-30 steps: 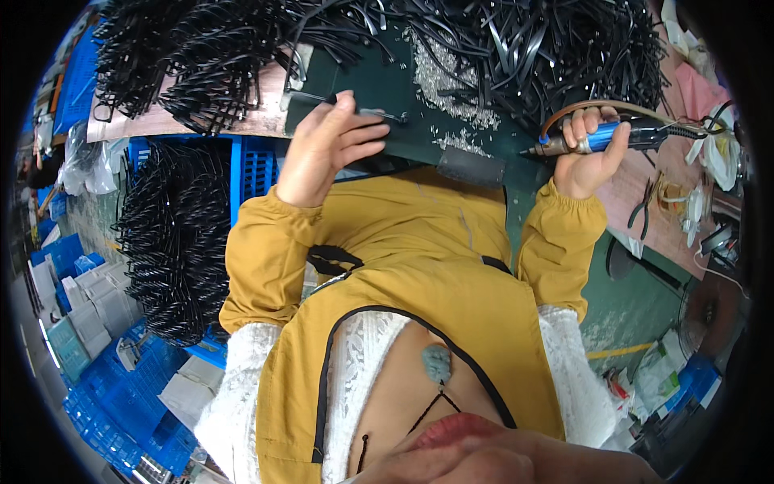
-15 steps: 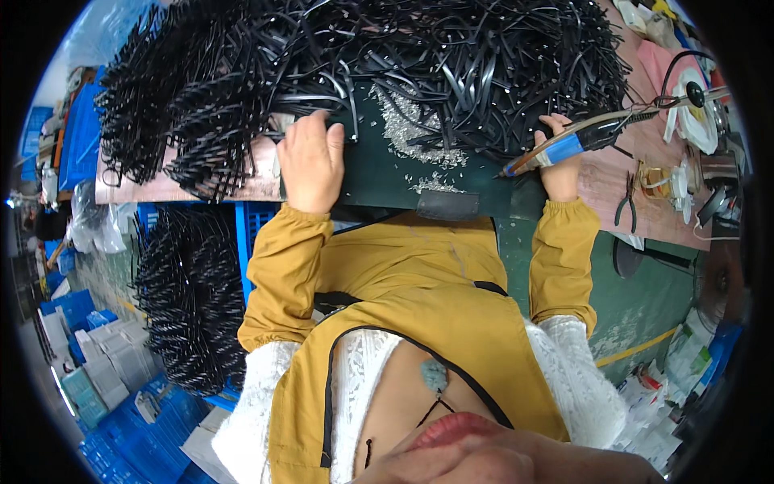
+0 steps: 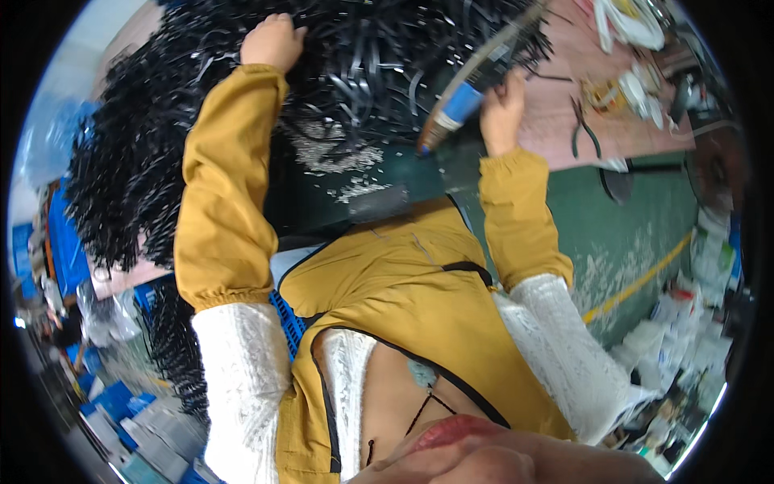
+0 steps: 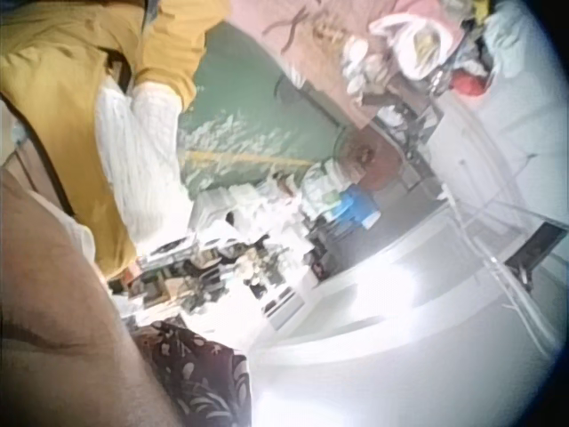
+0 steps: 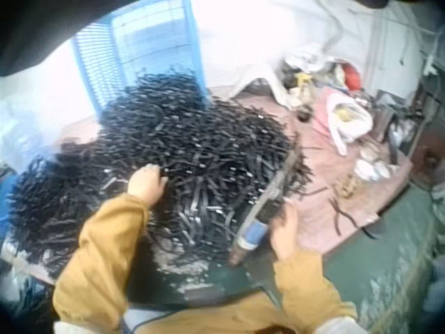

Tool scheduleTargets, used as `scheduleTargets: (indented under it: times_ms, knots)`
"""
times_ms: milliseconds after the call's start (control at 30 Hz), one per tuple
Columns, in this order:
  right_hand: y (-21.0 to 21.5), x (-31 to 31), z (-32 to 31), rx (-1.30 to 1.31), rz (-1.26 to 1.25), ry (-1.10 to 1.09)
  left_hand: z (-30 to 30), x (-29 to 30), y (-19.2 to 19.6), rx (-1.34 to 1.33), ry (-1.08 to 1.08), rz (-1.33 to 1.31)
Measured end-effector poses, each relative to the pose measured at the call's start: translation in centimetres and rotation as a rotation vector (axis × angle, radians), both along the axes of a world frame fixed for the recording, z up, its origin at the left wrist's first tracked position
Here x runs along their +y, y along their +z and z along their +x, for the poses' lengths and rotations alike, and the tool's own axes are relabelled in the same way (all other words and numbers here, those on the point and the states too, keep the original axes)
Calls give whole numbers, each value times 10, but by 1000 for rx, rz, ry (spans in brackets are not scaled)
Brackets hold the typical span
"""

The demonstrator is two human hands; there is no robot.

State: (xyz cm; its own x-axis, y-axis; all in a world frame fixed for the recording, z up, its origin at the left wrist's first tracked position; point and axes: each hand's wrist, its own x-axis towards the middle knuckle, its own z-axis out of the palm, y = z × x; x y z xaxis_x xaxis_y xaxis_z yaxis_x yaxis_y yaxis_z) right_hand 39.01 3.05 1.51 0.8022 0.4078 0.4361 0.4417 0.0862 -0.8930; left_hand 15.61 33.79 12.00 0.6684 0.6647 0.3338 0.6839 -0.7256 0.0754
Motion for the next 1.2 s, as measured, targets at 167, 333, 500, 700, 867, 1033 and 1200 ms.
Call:
scheduleTargets:
  times_ms: [167, 333, 500, 700, 867, 1033, 1200]
  knots:
    - [32, -28, 9, -91, 97, 126, 11, 13, 31, -182, -109, -305]
    - [61, -69, 14, -688, -364, 362, -48, -47, 85, -633, -93, -623]
    - [64, -49, 38, -864, -713, 389, -78, -148, 66, -751, -233, -998]
    - [49, -24, 89, -1354, -1058, 440, -103, -224, 19, -942, -211, -1590]
    - [90, -69, 91, -1199, -479, 274, -161, -243, -14, -1432, -132, -1785]
    - [102, -83, -67, -327, 249, 316, -144, -265, -26, -1778, -83, -1711]
    - [47, -64, -189, 183, -169, 670, -98, -302, -63, -1531, -137, -1106]
